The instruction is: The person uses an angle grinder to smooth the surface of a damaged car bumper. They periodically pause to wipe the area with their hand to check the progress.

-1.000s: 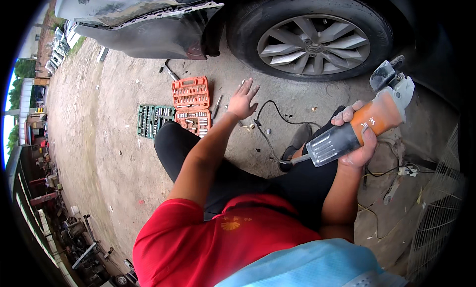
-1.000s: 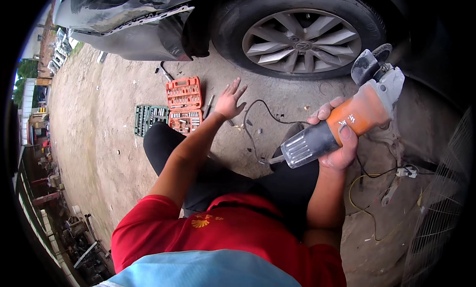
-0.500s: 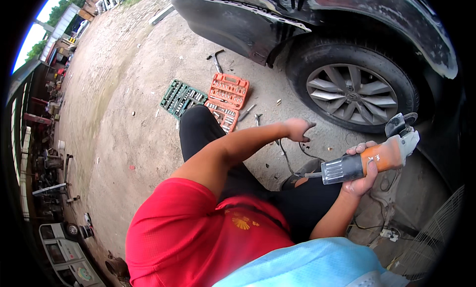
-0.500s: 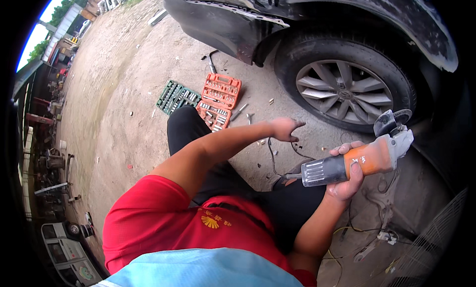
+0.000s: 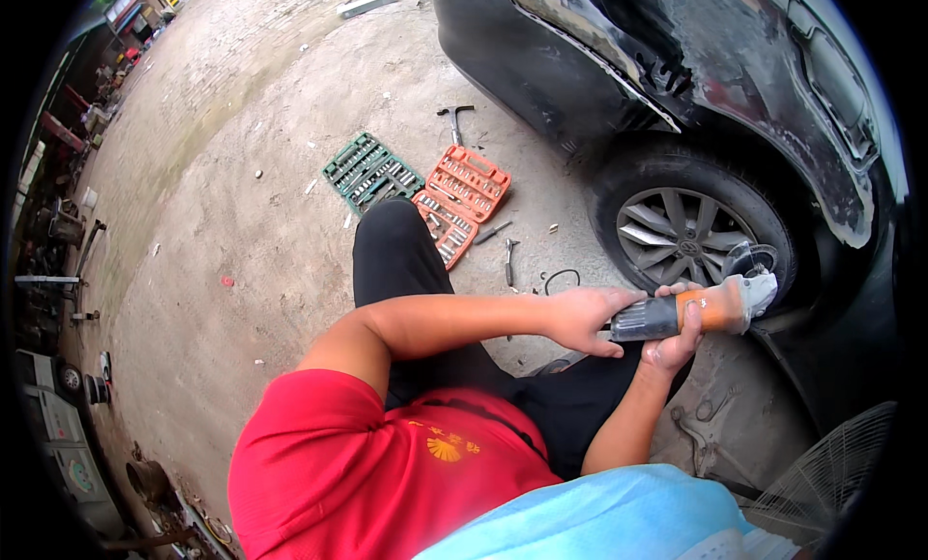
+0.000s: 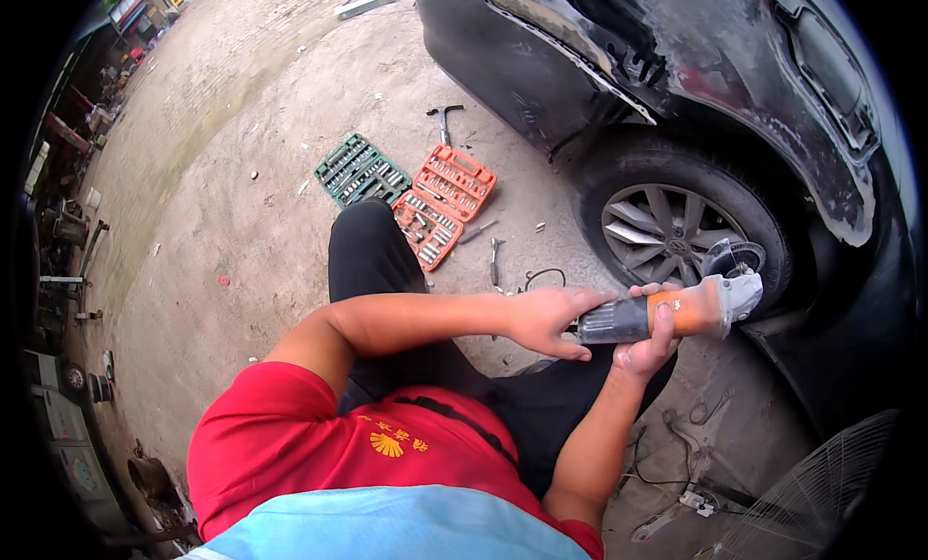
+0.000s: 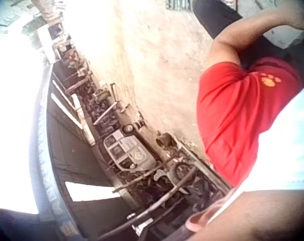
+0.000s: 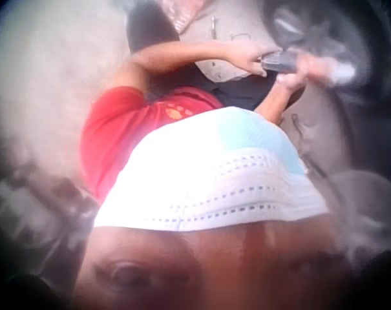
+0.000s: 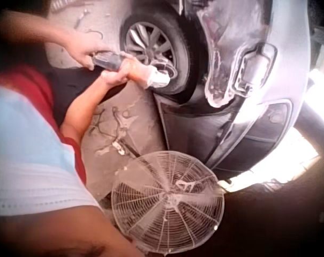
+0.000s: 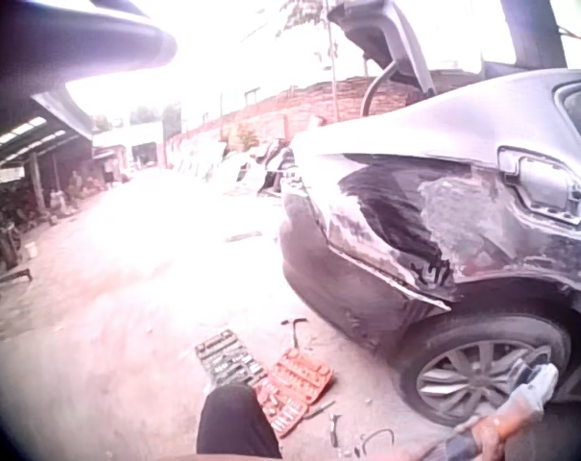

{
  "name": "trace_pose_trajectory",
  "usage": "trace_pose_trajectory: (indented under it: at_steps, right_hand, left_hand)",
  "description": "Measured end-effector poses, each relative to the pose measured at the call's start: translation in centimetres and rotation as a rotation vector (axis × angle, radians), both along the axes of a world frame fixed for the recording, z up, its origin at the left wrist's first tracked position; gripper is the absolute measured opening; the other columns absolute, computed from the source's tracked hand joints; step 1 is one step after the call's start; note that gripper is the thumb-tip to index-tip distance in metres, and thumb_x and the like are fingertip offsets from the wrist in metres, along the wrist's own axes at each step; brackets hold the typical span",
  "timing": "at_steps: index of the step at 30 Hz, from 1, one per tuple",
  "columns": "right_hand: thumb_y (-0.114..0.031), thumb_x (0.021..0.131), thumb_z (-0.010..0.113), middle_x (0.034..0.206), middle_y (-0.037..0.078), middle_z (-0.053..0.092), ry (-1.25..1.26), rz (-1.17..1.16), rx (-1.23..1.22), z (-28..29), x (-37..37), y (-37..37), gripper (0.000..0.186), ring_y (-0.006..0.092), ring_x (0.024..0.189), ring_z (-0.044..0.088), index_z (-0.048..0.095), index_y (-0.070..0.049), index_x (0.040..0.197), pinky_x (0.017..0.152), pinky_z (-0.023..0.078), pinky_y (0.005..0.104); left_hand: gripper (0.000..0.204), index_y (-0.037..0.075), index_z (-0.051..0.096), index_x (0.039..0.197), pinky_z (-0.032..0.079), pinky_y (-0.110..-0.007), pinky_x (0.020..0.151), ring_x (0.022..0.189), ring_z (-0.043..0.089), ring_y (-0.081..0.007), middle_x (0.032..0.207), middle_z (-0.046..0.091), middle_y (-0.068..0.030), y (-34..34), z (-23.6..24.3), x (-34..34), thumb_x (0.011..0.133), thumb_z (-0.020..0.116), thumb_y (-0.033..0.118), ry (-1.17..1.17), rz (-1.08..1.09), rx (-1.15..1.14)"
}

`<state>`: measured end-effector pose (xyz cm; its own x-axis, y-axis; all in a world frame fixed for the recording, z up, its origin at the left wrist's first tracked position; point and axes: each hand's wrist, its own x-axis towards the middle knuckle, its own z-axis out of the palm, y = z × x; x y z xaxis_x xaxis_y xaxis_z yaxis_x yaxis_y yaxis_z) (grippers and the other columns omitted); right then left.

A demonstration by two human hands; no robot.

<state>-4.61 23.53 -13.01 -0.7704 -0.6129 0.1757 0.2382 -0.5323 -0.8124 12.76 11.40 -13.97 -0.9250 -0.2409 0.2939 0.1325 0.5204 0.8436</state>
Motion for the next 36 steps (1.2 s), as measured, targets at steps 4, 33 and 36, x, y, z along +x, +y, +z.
trace_pose_trajectory:
  at_steps: [4, 33, 36]
  right_hand:
    - [-0.027, 0.095, 0.071, 0.111, 0.016, 0.068, 0.024, 0.018, -0.001, -0.6, 3.4, -2.1, 0.049, 0.0293, 0.104, 0.069, 0.056, 0.0, 0.133, 0.101, 0.058, 0.0463]
    - [-0.017, 0.08, 0.088, 0.112, 0.008, 0.07, 0.609, 0.393, -0.029, 7.4, 7.7, -9.0, 0.062, 0.0208, 0.103, 0.072, 0.062, -0.003, 0.134, 0.097, 0.059, 0.0363]
    - [-0.014, 0.092, 0.081, 0.12, 0.012, 0.073, 0.82, 0.533, 0.204, 7.1, 2.6, -10.5, 0.06, 0.0233, 0.112, 0.072, 0.058, 0.005, 0.144, 0.107, 0.054, 0.0383]
  left_hand:
    - [0.069, -0.001, 0.064, 0.133, 0.06, -0.051, 0.094, 0.105, 0.075, -0.0457, 0.115, 0.075, -0.0289, 1.0, 0.2, 0.7, 0.078, 0.09, 0.031, -0.178, 0.246, 0.052]
    - [0.061, -0.006, 0.072, 0.134, 0.057, -0.041, 0.092, 0.106, 0.076, -0.029, 0.115, 0.081, -0.0185, 15.1, -23.7, 57.7, 0.103, 0.074, 0.047, -0.851, 1.747, 0.571]
    - [0.061, -0.006, 0.072, 0.134, 0.057, -0.041, 0.092, 0.107, 0.076, -0.029, 0.115, 0.081, -0.0185, 18.1, -29.7, 53.0, 0.103, 0.074, 0.046, -1.003, 1.533, 0.778]
